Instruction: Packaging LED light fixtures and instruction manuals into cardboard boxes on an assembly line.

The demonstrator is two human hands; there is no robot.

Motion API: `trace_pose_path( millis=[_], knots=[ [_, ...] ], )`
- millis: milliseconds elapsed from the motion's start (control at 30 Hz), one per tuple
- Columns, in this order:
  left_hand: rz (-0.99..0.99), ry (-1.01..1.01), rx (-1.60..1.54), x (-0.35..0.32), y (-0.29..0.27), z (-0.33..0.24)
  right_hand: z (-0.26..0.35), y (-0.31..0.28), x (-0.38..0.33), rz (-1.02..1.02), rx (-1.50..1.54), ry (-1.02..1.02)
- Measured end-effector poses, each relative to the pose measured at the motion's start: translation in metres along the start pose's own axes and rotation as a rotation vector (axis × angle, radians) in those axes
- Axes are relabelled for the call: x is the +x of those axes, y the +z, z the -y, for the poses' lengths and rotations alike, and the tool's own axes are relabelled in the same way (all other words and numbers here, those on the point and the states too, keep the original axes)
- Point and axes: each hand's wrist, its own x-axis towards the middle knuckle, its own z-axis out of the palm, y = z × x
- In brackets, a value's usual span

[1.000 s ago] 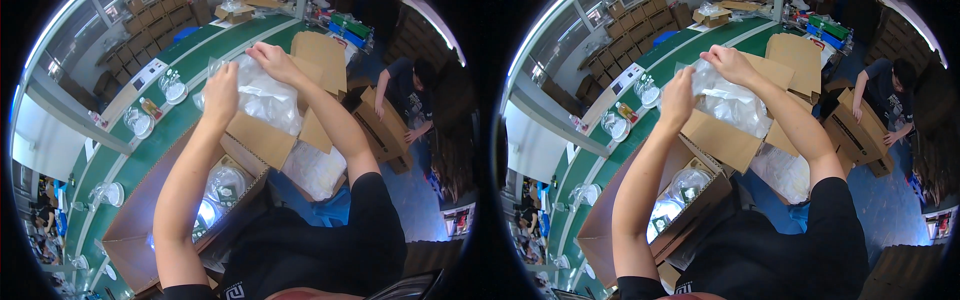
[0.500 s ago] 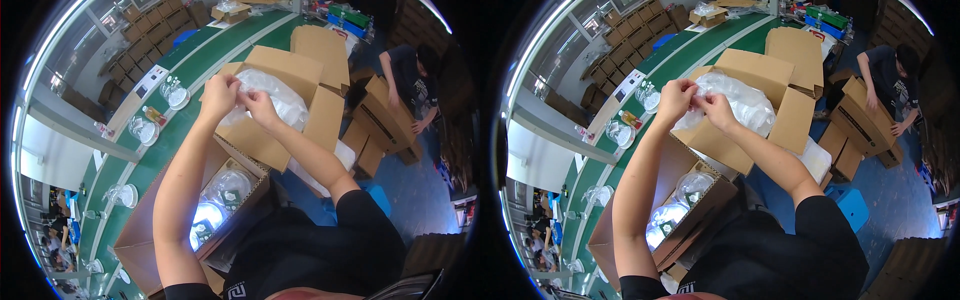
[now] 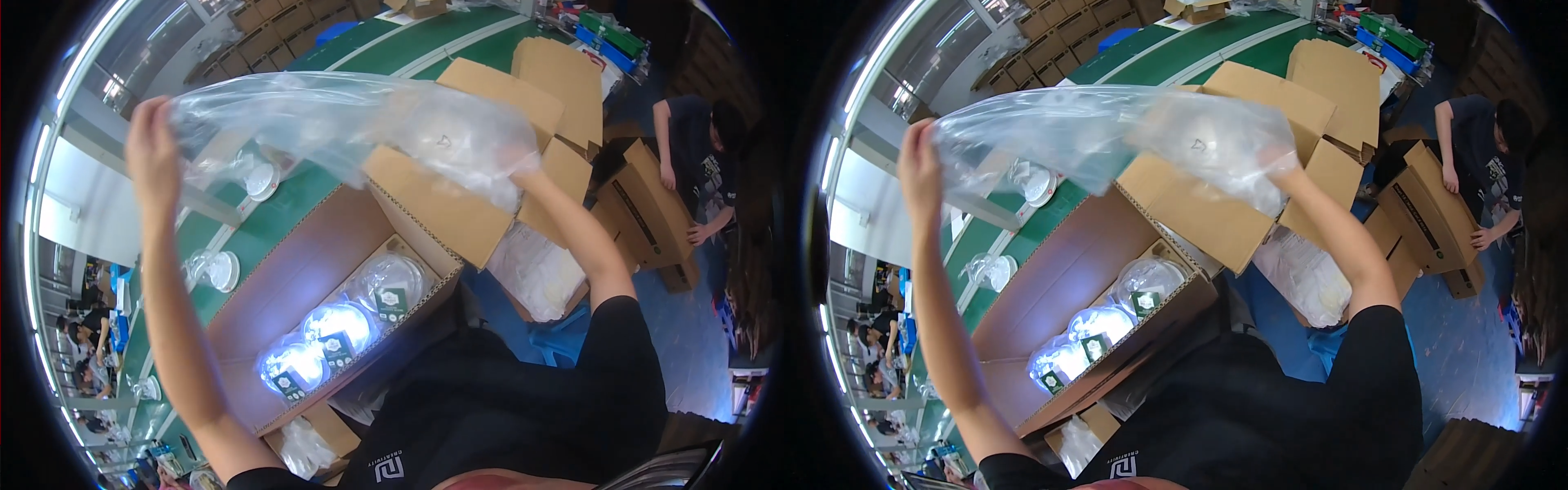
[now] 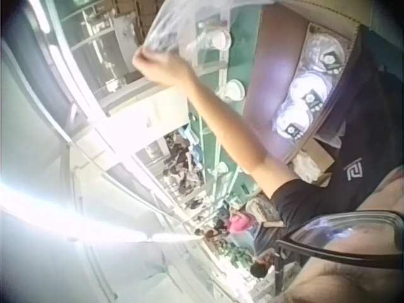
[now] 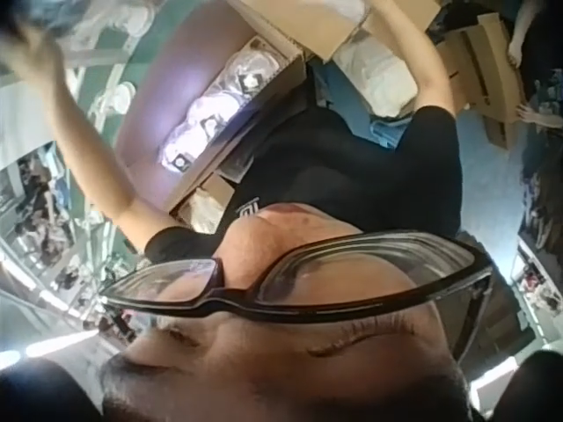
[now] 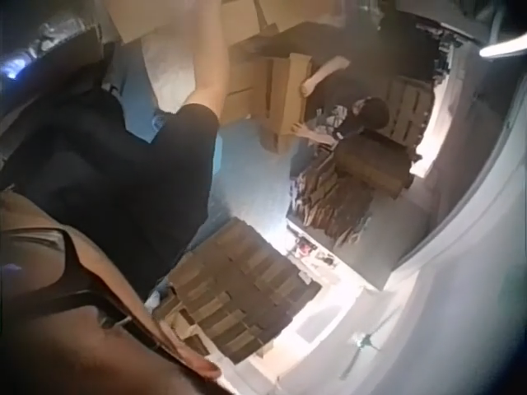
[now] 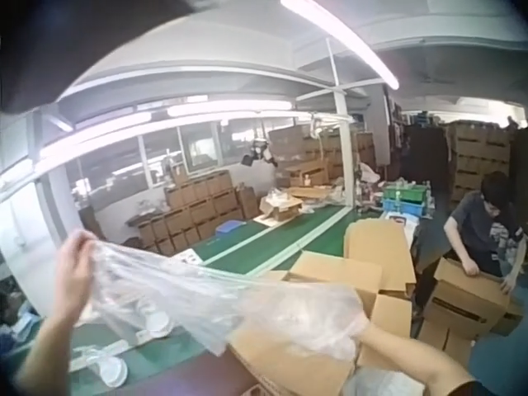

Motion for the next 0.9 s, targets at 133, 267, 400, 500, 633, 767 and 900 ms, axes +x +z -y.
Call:
trace_pose_path(
  millis=[133, 267, 400, 500, 633, 767, 900],
  knots=[
    [0.236, -0.169, -0.154, -0.07, -0.08, 0.008, -0.047, -0.035, 0.007, 0.452, 0.236, 0.372],
    [0.329, 0.061, 0.198, -0.156, -0.138, -0.011, -0.055, -0.11, 0.047, 0.59, 0.649, 0.595],
    [0.459, 0.0, 0.268, -0.228, -0.194, 0.011, -0.011, -0.171, 0.076, 0.674, -0.09, 0.226],
    [0.533, -0.007, 0.327, -0.258, -0.211, -0.01, 0.156, -0.237, 0.081, 0.227, 0.621, -0.155],
    [0.601, 0.149, 0.607, -0.279, -0.224, 0.001, 0.27, -0.225, 0.072, 0.446, 0.491, -0.45],
    [0.645, 0.166, 0.83, -0.28, -0.254, -0.003, 0.278, -0.233, 0.092, 0.319, 0.387, -0.552],
    [0.752, 0.054, 0.948, -0.308, -0.284, 0.004, 0.324, -0.266, 0.088, 0.451, 0.411, -0.777]
  ],
)
